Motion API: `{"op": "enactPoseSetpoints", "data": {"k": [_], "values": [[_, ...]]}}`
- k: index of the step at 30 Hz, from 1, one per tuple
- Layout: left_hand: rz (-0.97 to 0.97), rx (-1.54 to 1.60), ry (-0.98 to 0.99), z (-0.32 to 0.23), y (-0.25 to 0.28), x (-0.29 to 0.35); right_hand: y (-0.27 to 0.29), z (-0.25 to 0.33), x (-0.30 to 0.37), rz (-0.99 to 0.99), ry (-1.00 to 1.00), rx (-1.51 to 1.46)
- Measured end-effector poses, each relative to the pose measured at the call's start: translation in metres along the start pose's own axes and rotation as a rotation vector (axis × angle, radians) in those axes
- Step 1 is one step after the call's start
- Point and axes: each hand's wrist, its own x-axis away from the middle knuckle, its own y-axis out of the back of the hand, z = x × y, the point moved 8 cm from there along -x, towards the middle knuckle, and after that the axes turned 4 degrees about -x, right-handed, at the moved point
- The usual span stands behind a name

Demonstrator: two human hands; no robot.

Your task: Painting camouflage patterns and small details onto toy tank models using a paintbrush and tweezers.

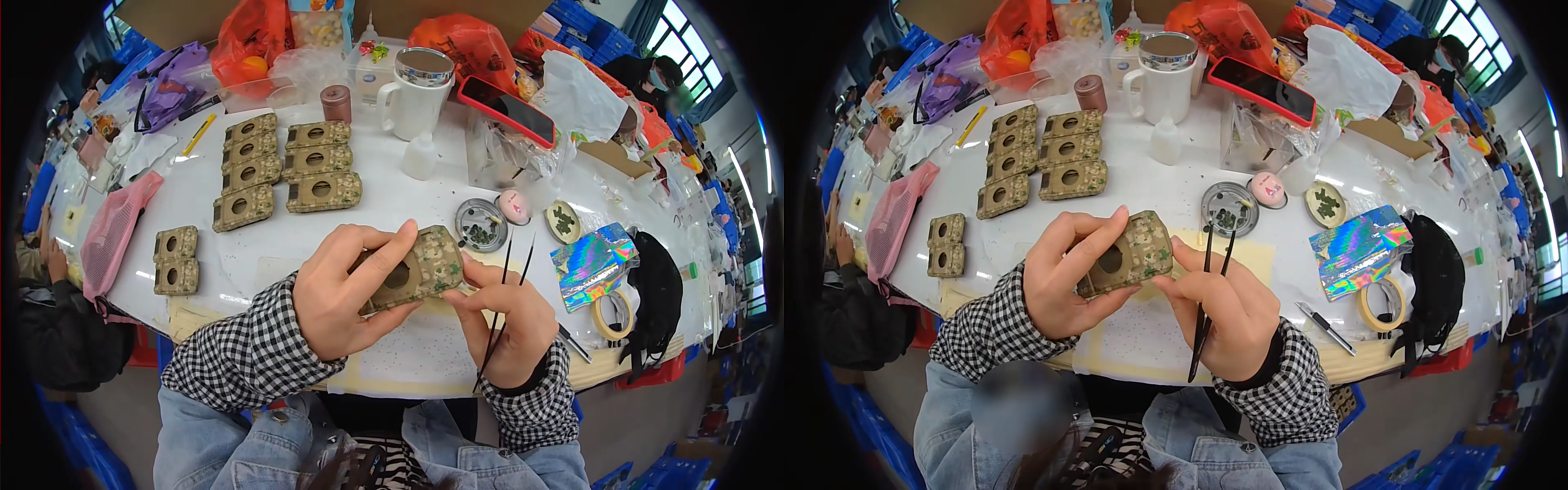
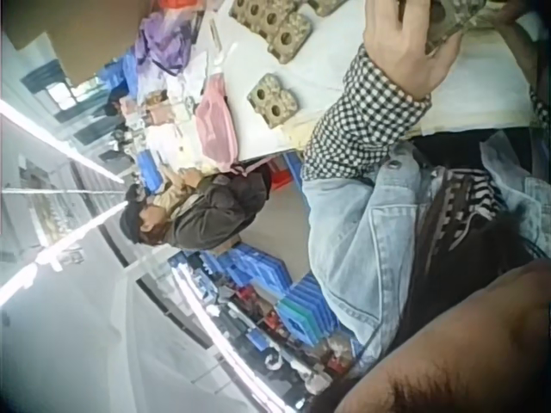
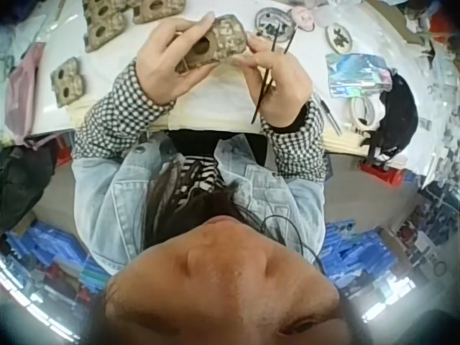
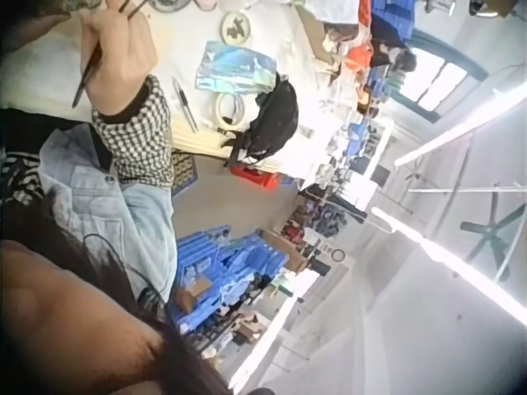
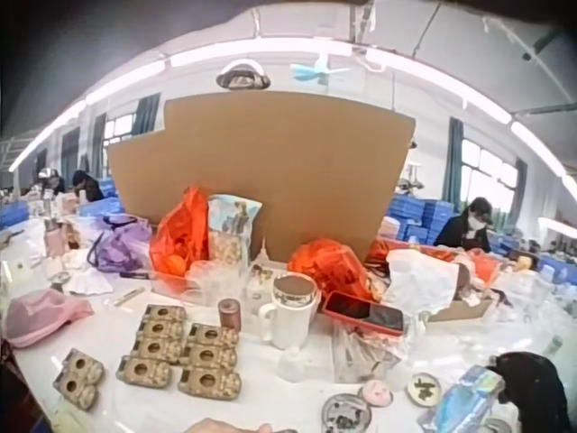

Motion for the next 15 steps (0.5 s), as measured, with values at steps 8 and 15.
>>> {"op": "enactPoseSetpoints", "data": {"k": [8,15], "values": [[0.0,-0.014,-0.02,0.0,-0.001,0.001,-0.001,0.005,-0.002,0.053,0.037,0.057],[0.091,0.254,-0.002,0.012,-0.005,-0.003,0.006,0.006,-0.003,0.072,-0.003,-0.047]]}}
